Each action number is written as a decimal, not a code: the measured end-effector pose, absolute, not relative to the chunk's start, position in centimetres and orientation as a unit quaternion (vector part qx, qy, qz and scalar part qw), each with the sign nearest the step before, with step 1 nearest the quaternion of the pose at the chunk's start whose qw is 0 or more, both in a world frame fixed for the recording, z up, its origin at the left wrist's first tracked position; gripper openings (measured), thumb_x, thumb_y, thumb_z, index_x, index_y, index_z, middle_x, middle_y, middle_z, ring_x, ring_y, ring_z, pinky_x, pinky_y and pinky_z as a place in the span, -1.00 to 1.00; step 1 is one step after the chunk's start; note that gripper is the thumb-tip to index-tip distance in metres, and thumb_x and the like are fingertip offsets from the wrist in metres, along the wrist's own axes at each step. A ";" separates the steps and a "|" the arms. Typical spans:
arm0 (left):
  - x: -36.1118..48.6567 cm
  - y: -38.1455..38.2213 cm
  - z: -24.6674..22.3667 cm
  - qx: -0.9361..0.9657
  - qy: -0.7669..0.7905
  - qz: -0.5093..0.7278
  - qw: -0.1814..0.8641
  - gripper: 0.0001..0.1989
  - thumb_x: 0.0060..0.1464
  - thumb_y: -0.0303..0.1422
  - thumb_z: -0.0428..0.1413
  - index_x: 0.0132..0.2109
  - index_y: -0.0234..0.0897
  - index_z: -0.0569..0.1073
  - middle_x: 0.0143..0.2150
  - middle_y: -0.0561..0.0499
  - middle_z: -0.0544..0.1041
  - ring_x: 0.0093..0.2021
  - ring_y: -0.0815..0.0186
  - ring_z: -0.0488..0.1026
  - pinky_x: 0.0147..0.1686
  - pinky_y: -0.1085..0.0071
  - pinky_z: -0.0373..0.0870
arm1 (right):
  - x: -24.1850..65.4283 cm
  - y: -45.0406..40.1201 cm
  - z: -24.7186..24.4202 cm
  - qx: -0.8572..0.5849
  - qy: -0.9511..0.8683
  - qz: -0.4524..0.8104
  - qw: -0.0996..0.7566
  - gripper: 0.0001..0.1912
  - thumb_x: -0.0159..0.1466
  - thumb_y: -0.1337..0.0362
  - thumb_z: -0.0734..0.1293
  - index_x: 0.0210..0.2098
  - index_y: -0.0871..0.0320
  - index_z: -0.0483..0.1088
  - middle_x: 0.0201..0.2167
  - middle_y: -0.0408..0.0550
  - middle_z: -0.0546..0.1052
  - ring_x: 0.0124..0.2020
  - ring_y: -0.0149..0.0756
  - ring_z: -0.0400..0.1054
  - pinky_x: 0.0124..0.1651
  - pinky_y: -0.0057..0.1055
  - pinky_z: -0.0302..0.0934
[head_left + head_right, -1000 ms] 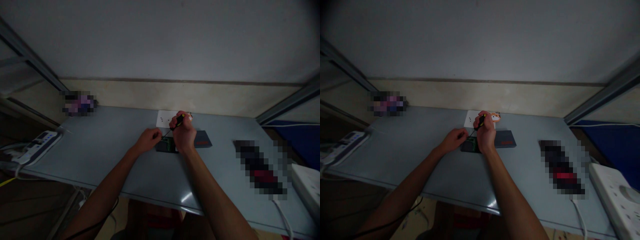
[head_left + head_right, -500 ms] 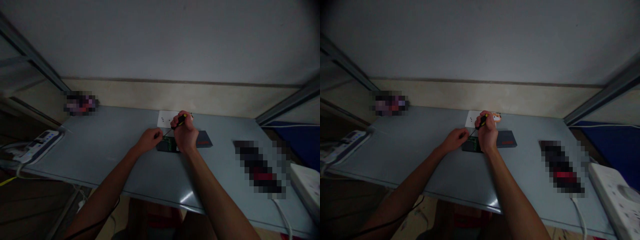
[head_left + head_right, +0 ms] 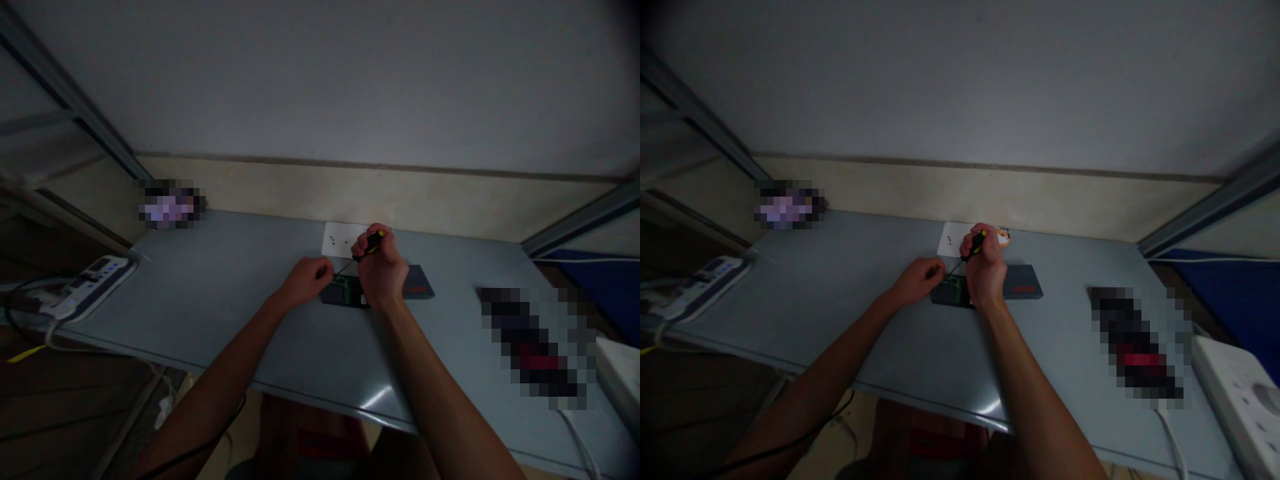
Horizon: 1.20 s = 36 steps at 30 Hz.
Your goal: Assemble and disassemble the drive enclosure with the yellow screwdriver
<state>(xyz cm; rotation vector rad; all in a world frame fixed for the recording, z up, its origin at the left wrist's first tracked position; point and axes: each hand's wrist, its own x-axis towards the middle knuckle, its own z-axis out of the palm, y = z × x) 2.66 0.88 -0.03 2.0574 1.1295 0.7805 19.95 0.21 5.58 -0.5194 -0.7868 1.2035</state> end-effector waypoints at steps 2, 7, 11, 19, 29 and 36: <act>2.7 0.8 0.1 0.786 0.430 0.298 0.330 -0.82 0.25 -0.38 0.03 -0.33 -0.29 0.44 -0.45 0.11 0.42 -0.44 0.40 0.31 -0.38 0.45 0.14 | 19.9 0.2 5.5 -0.230 -0.359 0.545 0.722 -0.72 0.35 -0.04 0.33 -0.24 0.03 0.41 -0.45 -0.17 0.24 -0.44 -0.36 0.16 -0.35 -0.38 0.14; 2.7 0.9 0.1 0.786 0.438 0.289 0.327 -0.81 0.26 -0.35 0.03 -0.34 -0.28 0.44 -0.45 0.10 0.41 -0.44 0.38 0.31 -0.38 0.44 0.13 | 19.8 0.1 5.4 -0.244 -0.361 0.536 0.723 -0.74 0.35 -0.03 0.33 -0.24 0.02 0.42 -0.45 -0.16 0.26 -0.44 -0.34 0.17 -0.35 -0.36 0.16; 2.7 0.9 0.0 0.787 0.437 0.290 0.324 -0.80 0.27 -0.35 0.03 -0.33 -0.28 0.44 -0.45 0.09 0.43 -0.43 0.38 0.31 -0.37 0.44 0.14 | 19.6 0.1 5.3 -0.242 -0.356 0.534 0.728 -0.74 0.36 -0.03 0.32 -0.24 0.02 0.42 -0.44 -0.16 0.27 -0.43 -0.34 0.19 -0.34 -0.36 0.18; 2.7 0.9 0.0 0.784 0.440 0.292 0.327 -0.81 0.26 -0.36 0.03 -0.32 -0.29 0.45 -0.43 0.08 0.45 -0.41 0.37 0.34 -0.36 0.44 0.17 | 19.6 0.1 5.4 -0.209 -0.339 0.555 0.730 -0.74 0.35 -0.01 0.36 -0.25 0.05 0.44 -0.45 -0.17 0.26 -0.44 -0.39 0.17 -0.38 -0.42 0.15; 2.7 0.9 -0.1 0.787 0.438 0.289 0.324 -0.81 0.27 -0.36 0.04 -0.32 -0.28 0.46 -0.45 0.10 0.43 -0.45 0.39 0.31 -0.38 0.44 0.14 | 19.4 -0.1 5.5 -0.246 -0.352 0.528 0.733 -0.73 0.36 -0.02 0.32 -0.26 0.03 0.42 -0.45 -0.16 0.24 -0.44 -0.35 0.16 -0.36 -0.38 0.14; 2.7 0.9 -0.2 0.785 0.442 0.290 0.323 -0.79 0.28 -0.35 0.04 -0.32 -0.28 0.47 -0.45 0.09 0.43 -0.43 0.38 0.32 -0.38 0.44 0.14 | 19.3 -0.3 5.7 -0.243 -0.354 0.530 0.732 -0.73 0.35 -0.03 0.33 -0.25 0.02 0.42 -0.43 -0.15 0.26 -0.43 -0.34 0.17 -0.34 -0.36 0.15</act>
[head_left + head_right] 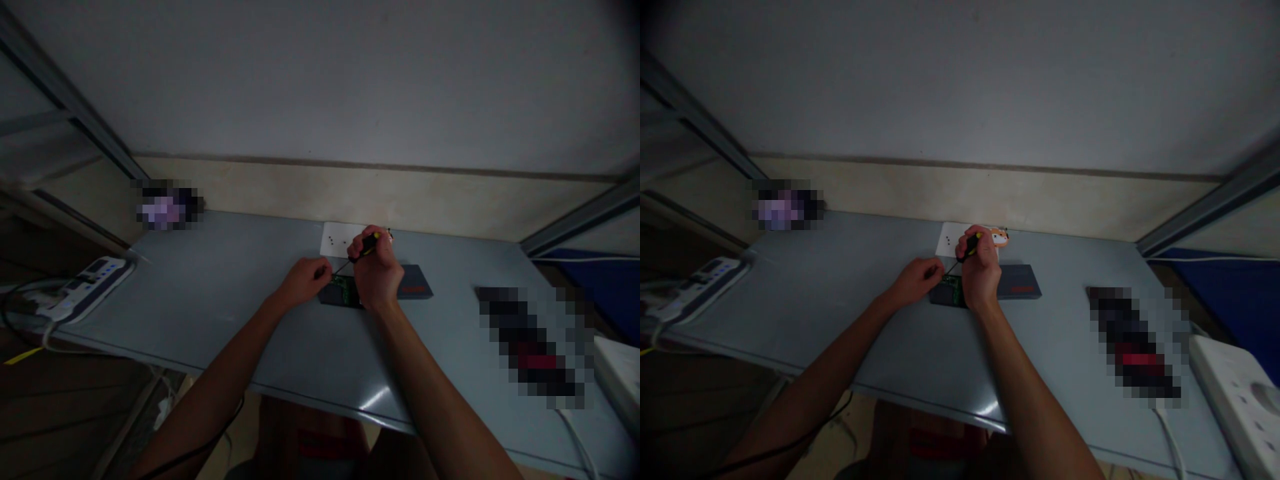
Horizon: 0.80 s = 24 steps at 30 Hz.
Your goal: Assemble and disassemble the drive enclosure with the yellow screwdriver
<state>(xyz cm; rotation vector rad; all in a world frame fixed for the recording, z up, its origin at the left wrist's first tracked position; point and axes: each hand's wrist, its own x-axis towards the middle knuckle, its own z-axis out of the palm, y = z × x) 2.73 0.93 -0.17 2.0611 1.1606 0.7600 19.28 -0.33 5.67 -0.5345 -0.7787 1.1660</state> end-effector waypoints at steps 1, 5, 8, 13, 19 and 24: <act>2.7 0.9 -0.2 0.785 0.441 0.290 0.324 -0.80 0.27 -0.35 0.04 -0.32 -0.28 0.47 -0.45 0.10 0.43 -0.43 0.38 0.31 -0.38 0.44 0.13 | 19.3 -0.4 5.7 -0.241 -0.355 0.530 0.732 -0.73 0.35 -0.03 0.32 -0.25 0.02 0.42 -0.44 -0.15 0.26 -0.43 -0.34 0.17 -0.34 -0.36 0.16; 2.8 0.9 -0.1 0.786 0.436 0.294 0.325 -0.81 0.27 -0.37 0.04 -0.31 -0.28 0.47 -0.45 0.11 0.42 -0.44 0.39 0.31 -0.38 0.44 0.13 | 19.2 -0.4 5.6 -0.224 -0.359 0.534 0.732 -0.76 0.38 0.01 0.31 -0.24 0.03 0.43 -0.44 -0.15 0.27 -0.43 -0.36 0.19 -0.34 -0.37 0.17; 2.7 0.9 -0.1 0.787 0.439 0.290 0.323 -0.81 0.27 -0.36 0.04 -0.31 -0.28 0.47 -0.45 0.10 0.43 -0.44 0.39 0.31 -0.39 0.44 0.13 | 19.2 -0.3 5.5 -0.230 -0.362 0.531 0.730 -0.75 0.39 -0.01 0.30 -0.25 0.02 0.43 -0.45 -0.16 0.26 -0.44 -0.35 0.19 -0.35 -0.37 0.17; 2.6 1.0 -0.1 0.787 0.439 0.286 0.325 -0.79 0.27 -0.34 0.03 -0.31 -0.28 0.47 -0.45 0.09 0.44 -0.43 0.37 0.32 -0.38 0.44 0.14 | 19.3 -0.3 5.8 -0.254 -0.368 0.518 0.729 -0.72 0.37 -0.05 0.32 -0.25 0.03 0.42 -0.47 -0.16 0.26 -0.46 -0.34 0.18 -0.37 -0.36 0.17; 2.7 0.9 0.0 0.788 0.436 0.291 0.323 -0.79 0.27 -0.35 0.03 -0.33 -0.28 0.46 -0.46 0.11 0.42 -0.45 0.39 0.31 -0.39 0.43 0.13 | 19.1 -0.5 5.8 -0.250 -0.377 0.514 0.729 -0.71 0.38 -0.05 0.30 -0.25 0.02 0.41 -0.44 -0.15 0.26 -0.44 -0.35 0.19 -0.34 -0.36 0.18; 2.8 0.8 0.1 0.786 0.435 0.294 0.327 -0.81 0.27 -0.37 0.04 -0.32 -0.28 0.46 -0.46 0.12 0.42 -0.45 0.40 0.31 -0.39 0.44 0.13 | 18.8 -0.7 5.7 -0.231 -0.374 0.522 0.731 -0.73 0.40 -0.01 0.30 -0.24 0.03 0.45 -0.42 -0.13 0.29 -0.42 -0.35 0.20 -0.34 -0.37 0.18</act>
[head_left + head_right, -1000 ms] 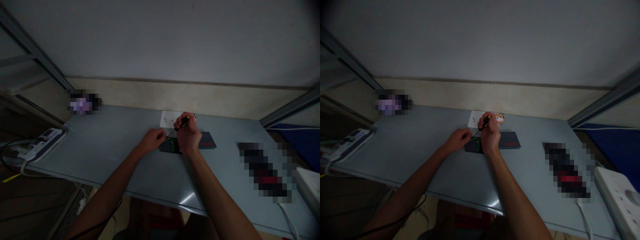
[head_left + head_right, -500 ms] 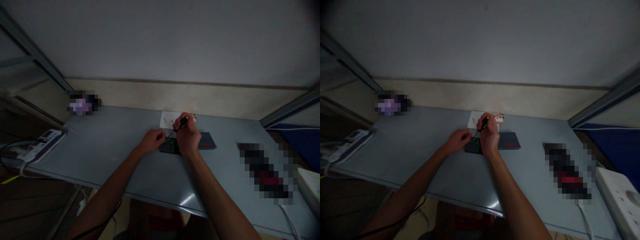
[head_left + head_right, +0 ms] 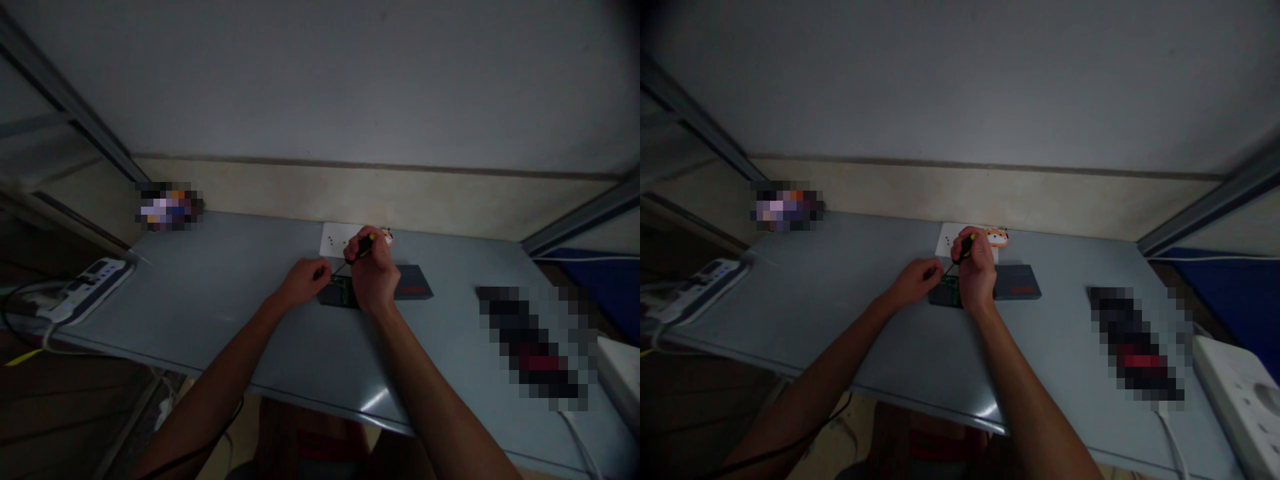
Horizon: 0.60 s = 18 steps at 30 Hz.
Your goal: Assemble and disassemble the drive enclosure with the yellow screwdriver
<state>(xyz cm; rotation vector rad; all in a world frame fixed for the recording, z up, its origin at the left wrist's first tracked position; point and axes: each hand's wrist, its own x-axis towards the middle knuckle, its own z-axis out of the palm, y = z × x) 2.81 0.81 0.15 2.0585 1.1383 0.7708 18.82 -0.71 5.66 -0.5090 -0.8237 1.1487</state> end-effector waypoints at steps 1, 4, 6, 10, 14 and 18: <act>2.8 0.8 0.2 0.785 0.435 0.294 0.327 -0.81 0.27 -0.36 0.04 -0.32 -0.28 0.46 -0.46 0.12 0.42 -0.45 0.40 0.31 -0.39 0.44 0.14 | 18.8 -0.7 5.6 -0.226 -0.374 0.526 0.730 -0.74 0.41 0.00 0.30 -0.24 0.03 0.45 -0.42 -0.13 0.30 -0.42 -0.36 0.20 -0.34 -0.38 0.18; 2.8 0.8 0.2 0.784 0.436 0.291 0.331 -0.81 0.27 -0.36 0.04 -0.32 -0.28 0.45 -0.46 0.12 0.41 -0.45 0.40 0.30 -0.40 0.44 0.12 | 18.9 -0.6 5.6 -0.223 -0.369 0.530 0.730 -0.75 0.40 0.01 0.31 -0.25 0.03 0.47 -0.44 -0.14 0.29 -0.43 -0.37 0.18 -0.36 -0.39 0.15; 2.7 0.8 0.1 0.785 0.437 0.291 0.331 -0.81 0.27 -0.36 0.04 -0.32 -0.28 0.45 -0.46 0.12 0.40 -0.46 0.40 0.29 -0.41 0.44 0.12 | 19.0 -0.5 5.6 -0.221 -0.363 0.528 0.735 -0.76 0.40 0.03 0.32 -0.26 0.03 0.47 -0.45 -0.15 0.27 -0.44 -0.37 0.17 -0.38 -0.39 0.13; 2.6 0.8 0.1 0.789 0.436 0.291 0.320 -0.81 0.27 -0.37 0.04 -0.32 -0.28 0.45 -0.46 0.12 0.41 -0.45 0.41 0.30 -0.39 0.44 0.13 | 19.1 -0.4 5.6 -0.218 -0.362 0.518 0.744 -0.75 0.40 0.03 0.32 -0.26 0.05 0.47 -0.46 -0.15 0.27 -0.43 -0.37 0.18 -0.37 -0.41 0.13; 2.6 0.9 -0.1 0.788 0.433 0.292 0.326 -0.81 0.27 -0.36 0.04 -0.32 -0.29 0.45 -0.45 0.12 0.42 -0.44 0.40 0.32 -0.39 0.45 0.13 | 18.9 -0.5 5.5 -0.218 -0.372 0.520 0.737 -0.74 0.39 0.01 0.32 -0.25 0.04 0.46 -0.45 -0.15 0.27 -0.43 -0.37 0.17 -0.36 -0.39 0.13; 2.7 0.9 -0.1 0.787 0.434 0.291 0.329 -0.81 0.27 -0.36 0.04 -0.32 -0.29 0.46 -0.46 0.13 0.41 -0.45 0.40 0.30 -0.40 0.45 0.11 | 18.7 -0.6 5.6 -0.223 -0.375 0.529 0.729 -0.74 0.39 0.01 0.30 -0.24 0.04 0.45 -0.43 -0.14 0.28 -0.42 -0.35 0.17 -0.34 -0.37 0.12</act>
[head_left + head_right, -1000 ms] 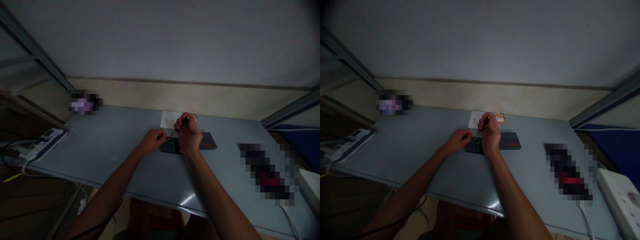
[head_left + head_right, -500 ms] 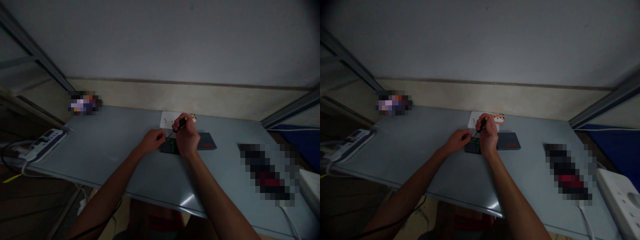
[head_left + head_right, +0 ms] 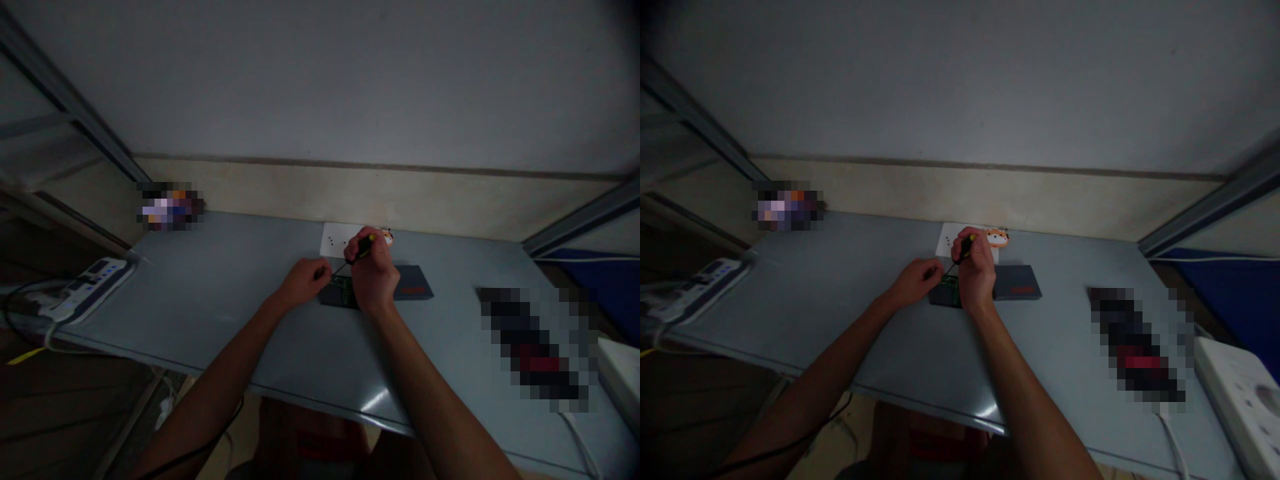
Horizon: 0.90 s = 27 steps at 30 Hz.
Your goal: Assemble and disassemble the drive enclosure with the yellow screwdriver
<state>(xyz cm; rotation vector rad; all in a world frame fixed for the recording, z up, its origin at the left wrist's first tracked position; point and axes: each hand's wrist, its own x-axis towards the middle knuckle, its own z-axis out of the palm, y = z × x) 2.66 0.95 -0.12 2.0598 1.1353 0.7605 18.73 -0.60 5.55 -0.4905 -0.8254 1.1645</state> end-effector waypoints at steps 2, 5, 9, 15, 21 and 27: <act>2.7 0.9 -0.1 0.786 0.436 0.290 0.329 -0.81 0.27 -0.36 0.04 -0.31 -0.29 0.45 -0.46 0.12 0.41 -0.44 0.40 0.30 -0.39 0.44 0.11 | 18.7 -0.7 5.6 -0.235 -0.375 0.526 0.726 -0.73 0.38 -0.03 0.30 -0.25 0.03 0.43 -0.44 -0.15 0.27 -0.43 -0.34 0.17 -0.34 -0.35 0.12; 2.6 0.9 0.0 0.788 0.431 0.292 0.329 -0.80 0.28 -0.35 0.03 -0.31 -0.29 0.45 -0.43 0.11 0.43 -0.42 0.39 0.32 -0.37 0.44 0.13 | 18.7 -0.7 5.7 -0.245 -0.379 0.528 0.720 -0.71 0.37 -0.04 0.30 -0.26 0.04 0.42 -0.45 -0.16 0.25 -0.44 -0.34 0.16 -0.36 -0.35 0.11; 2.6 0.8 0.0 0.789 0.431 0.292 0.325 -0.80 0.29 -0.35 0.03 -0.30 -0.28 0.45 -0.43 0.11 0.43 -0.42 0.39 0.32 -0.37 0.44 0.13 | 18.8 -0.7 5.8 -0.233 -0.381 0.518 0.729 -0.74 0.40 0.01 0.29 -0.25 0.05 0.43 -0.47 -0.16 0.25 -0.45 -0.37 0.15 -0.38 -0.38 0.09; 2.7 0.9 0.1 0.790 0.433 0.295 0.318 -0.79 0.28 -0.35 0.03 -0.33 -0.29 0.45 -0.45 0.11 0.42 -0.43 0.39 0.32 -0.37 0.43 0.13 | 18.9 -0.5 5.3 -0.230 -0.387 0.506 0.735 -0.75 0.41 0.02 0.28 -0.24 0.04 0.42 -0.45 -0.15 0.25 -0.44 -0.35 0.16 -0.36 -0.36 0.10; 2.8 0.9 0.1 0.788 0.436 0.294 0.321 -0.79 0.28 -0.34 0.04 -0.33 -0.29 0.45 -0.46 0.12 0.41 -0.45 0.39 0.31 -0.38 0.43 0.11 | 18.6 -0.8 5.7 -0.247 -0.393 0.509 0.725 -0.72 0.41 0.00 0.25 -0.26 0.05 0.39 -0.47 -0.14 0.26 -0.44 -0.34 0.17 -0.34 -0.33 0.13; 2.7 1.0 -0.1 0.788 0.434 0.291 0.325 -0.78 0.29 -0.33 0.03 -0.32 -0.29 0.45 -0.47 0.12 0.40 -0.45 0.39 0.30 -0.38 0.43 0.11 | 18.7 -0.8 5.9 -0.252 -0.403 0.507 0.719 -0.72 0.41 -0.02 0.25 -0.24 0.04 0.39 -0.46 -0.16 0.25 -0.45 -0.34 0.15 -0.36 -0.34 0.11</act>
